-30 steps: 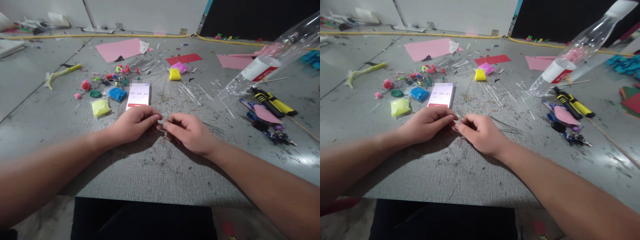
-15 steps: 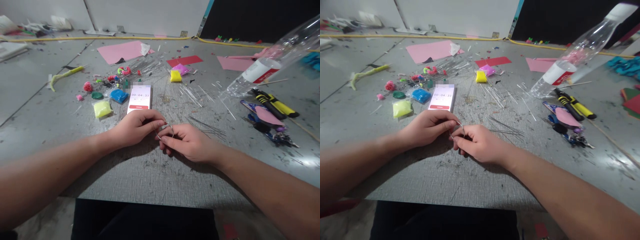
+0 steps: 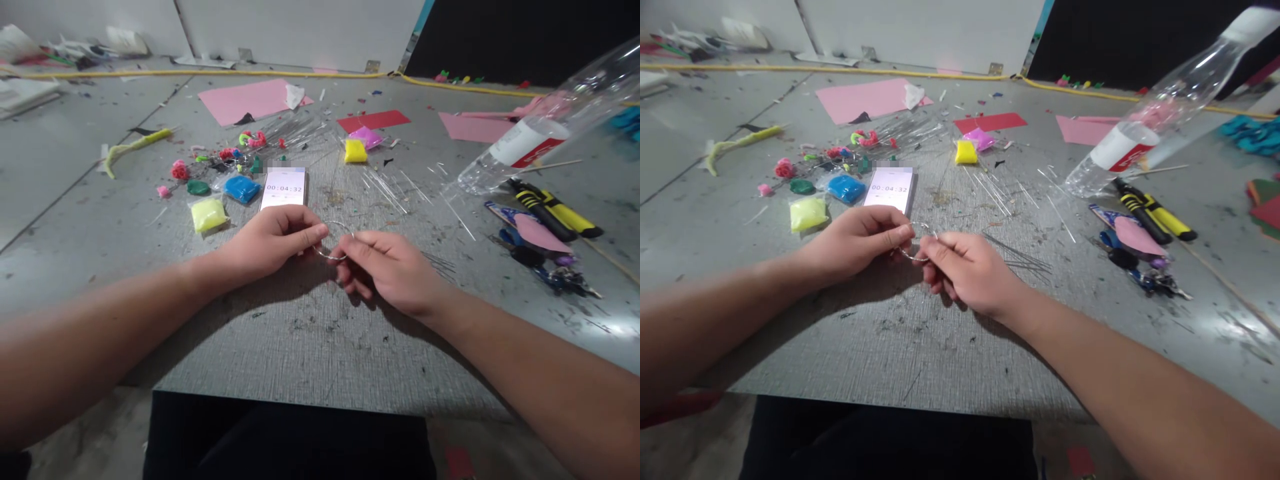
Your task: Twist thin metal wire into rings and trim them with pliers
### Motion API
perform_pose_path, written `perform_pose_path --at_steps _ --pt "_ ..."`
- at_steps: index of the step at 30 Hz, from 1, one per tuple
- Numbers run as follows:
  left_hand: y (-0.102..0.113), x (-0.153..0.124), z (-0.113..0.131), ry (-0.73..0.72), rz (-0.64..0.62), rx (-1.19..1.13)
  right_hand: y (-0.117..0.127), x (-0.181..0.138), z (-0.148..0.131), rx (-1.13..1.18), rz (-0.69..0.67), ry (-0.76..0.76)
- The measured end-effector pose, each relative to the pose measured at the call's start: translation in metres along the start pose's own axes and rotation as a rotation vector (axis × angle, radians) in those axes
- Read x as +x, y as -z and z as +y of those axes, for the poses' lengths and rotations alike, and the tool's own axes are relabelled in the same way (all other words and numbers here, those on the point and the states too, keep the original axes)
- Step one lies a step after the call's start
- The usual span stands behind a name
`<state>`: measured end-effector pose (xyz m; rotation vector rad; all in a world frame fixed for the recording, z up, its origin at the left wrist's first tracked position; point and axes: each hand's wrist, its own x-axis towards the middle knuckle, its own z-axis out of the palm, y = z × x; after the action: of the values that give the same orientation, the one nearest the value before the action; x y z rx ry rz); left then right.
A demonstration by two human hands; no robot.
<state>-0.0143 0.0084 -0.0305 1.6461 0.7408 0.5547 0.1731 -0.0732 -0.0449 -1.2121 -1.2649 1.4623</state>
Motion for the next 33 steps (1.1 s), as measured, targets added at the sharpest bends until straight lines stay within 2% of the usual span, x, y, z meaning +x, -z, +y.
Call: perform_pose_path --at_steps 3,6,8,11,14,22,27,33 --pt "-0.004 -0.002 0.003 0.171 0.023 -0.338 0.002 0.005 0.002 0.153 0.12 -0.013" --pt "-0.008 -0.005 0.007 0.34 0.045 -0.579 0.001 0.006 -0.001 0.325 0.142 -0.091" --pt "-0.01 -0.005 0.009 0.403 0.048 -0.645 -0.001 0.005 -0.006 0.448 0.14 -0.188" --pt "-0.01 -0.005 0.011 0.439 0.042 -0.681 -0.004 0.002 -0.017 0.618 0.147 -0.384" --pt "-0.01 -0.005 0.012 0.475 0.066 -0.719 -0.006 0.002 -0.024 0.697 0.166 -0.493" --pt "-0.011 -0.005 0.014 0.568 0.066 -0.669 -0.006 0.004 -0.028 0.753 0.189 -0.584" --pt "-0.011 -0.005 0.012 0.572 0.038 -0.615 -0.004 0.004 -0.028 0.773 0.194 -0.599" --pt "-0.013 -0.004 0.013 0.615 0.088 -0.628 -0.006 0.004 -0.027 0.746 0.187 -0.599"
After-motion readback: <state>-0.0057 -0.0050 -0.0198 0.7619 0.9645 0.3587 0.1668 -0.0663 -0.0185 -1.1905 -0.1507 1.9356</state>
